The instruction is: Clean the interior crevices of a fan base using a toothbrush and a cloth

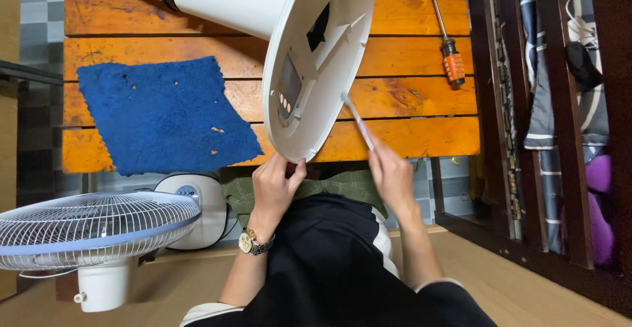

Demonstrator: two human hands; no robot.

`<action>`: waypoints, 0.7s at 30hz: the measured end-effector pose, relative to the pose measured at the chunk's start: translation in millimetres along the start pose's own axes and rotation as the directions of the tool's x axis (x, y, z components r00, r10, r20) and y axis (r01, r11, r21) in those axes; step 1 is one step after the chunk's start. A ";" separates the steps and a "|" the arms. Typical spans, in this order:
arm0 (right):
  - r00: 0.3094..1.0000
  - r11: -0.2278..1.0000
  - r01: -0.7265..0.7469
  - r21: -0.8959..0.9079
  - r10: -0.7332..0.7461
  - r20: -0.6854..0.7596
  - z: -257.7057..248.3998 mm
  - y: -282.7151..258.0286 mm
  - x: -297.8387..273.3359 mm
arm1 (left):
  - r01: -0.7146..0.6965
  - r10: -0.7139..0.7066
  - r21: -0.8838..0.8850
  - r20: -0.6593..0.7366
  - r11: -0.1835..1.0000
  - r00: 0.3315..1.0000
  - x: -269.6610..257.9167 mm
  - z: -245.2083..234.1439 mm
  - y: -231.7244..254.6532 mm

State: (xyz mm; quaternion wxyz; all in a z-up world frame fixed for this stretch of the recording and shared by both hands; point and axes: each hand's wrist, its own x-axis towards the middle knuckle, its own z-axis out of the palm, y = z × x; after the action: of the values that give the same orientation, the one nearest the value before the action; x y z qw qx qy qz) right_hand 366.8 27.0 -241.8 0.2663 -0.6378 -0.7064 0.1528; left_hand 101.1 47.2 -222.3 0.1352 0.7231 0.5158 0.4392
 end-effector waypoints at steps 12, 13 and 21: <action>1.000 0.987 0.012 0.162 -0.012 -0.001 -31.4 -26.2 8.7 | 0.022 -0.022 0.002 0.025 1.000 0.999 -3.2 0.5 -3.2; 1.000 0.987 0.013 0.161 -0.013 -0.001 -28.6 -23.9 13.6 | 0.021 -0.021 0.002 0.023 1.000 1.000 -2.0 1.4 -3.6; 0.984 0.969 -0.092 0.231 0.053 0.168 -39.7 -34.1 -11.3 | 0.025 -0.025 0.016 0.038 1.000 0.999 -6.6 0.5 -5.2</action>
State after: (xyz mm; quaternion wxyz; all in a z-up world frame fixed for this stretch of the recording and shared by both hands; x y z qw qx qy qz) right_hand 362.1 6.2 -192.7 0.2772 -0.6122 -0.6783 0.2970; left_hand 97.6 43.9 -229.2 0.1449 0.7259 0.5255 0.4194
